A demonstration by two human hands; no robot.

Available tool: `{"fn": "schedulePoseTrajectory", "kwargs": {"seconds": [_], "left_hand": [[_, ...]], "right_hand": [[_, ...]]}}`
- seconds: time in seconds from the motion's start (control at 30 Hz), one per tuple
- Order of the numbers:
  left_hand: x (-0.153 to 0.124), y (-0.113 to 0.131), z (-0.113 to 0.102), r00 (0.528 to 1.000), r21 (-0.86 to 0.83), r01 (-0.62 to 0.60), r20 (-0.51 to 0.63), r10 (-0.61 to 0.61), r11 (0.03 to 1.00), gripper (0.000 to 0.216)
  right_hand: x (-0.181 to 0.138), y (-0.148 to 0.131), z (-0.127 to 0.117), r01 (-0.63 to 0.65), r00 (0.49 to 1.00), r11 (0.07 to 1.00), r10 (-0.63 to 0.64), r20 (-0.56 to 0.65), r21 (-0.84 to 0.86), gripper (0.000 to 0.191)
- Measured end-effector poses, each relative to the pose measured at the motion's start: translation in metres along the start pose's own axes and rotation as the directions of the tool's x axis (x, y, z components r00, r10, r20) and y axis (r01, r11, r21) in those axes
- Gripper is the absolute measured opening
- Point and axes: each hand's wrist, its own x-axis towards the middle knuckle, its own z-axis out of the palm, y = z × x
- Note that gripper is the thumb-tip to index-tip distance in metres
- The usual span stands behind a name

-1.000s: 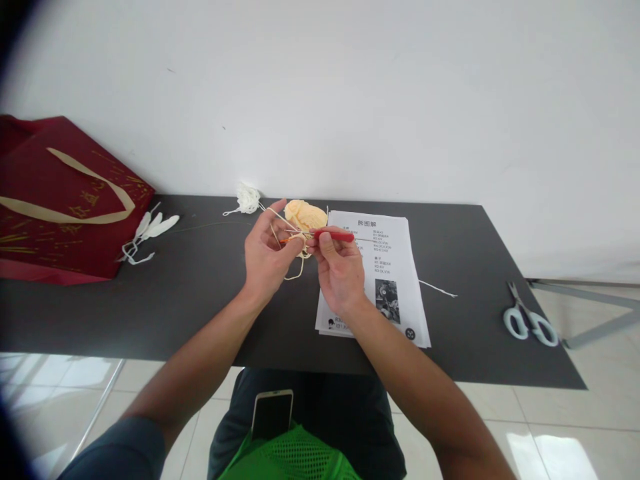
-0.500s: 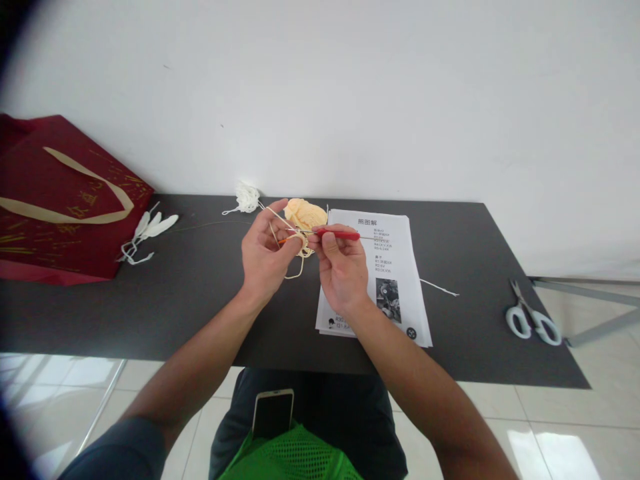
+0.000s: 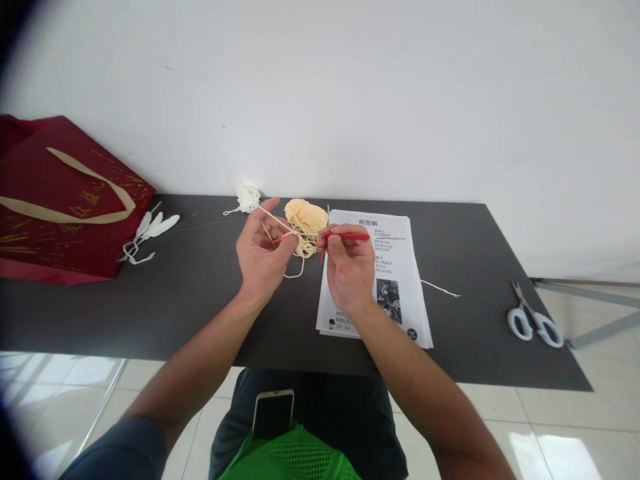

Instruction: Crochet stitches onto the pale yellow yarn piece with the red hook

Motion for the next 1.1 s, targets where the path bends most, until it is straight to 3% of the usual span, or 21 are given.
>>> {"fn": "schedulePoseTrajectory", "kwargs": {"seconds": [0.53, 0.8, 0.93, 1.1], "left_hand": [[-0.001, 0.007, 0.000, 0.998, 0.033, 0.046, -0.032, -0.045, 0.998, 0.053], [-0.001, 0.010, 0.000, 0.995, 0.052, 0.030, -0.096, -0.025, 0.998, 0.047], [0.001, 0.009, 0.000, 0.990, 0.030, 0.048, -0.132, -0.044, 0.998, 0.044], [0.004, 0.004, 0.001, 0.981, -0.108, 0.139, -0.124, -0.152, 0.984, 0.048]], "right_hand": [[-0.005, 0.005, 0.000, 0.057, 0.998, 0.993, -0.056, 0.007, -0.105, 0.013], [-0.017, 0.010, 0.001, 0.218, 0.975, 0.945, -0.221, 0.019, -0.245, 0.011], [-0.024, 0.008, -0.001, 0.310, 0.950, 0.855, -0.291, 0.111, -0.415, 0.019], [-0.023, 0.009, -0.007, 0.389, 0.921, 0.783, -0.313, 0.233, -0.485, 0.026]]}}
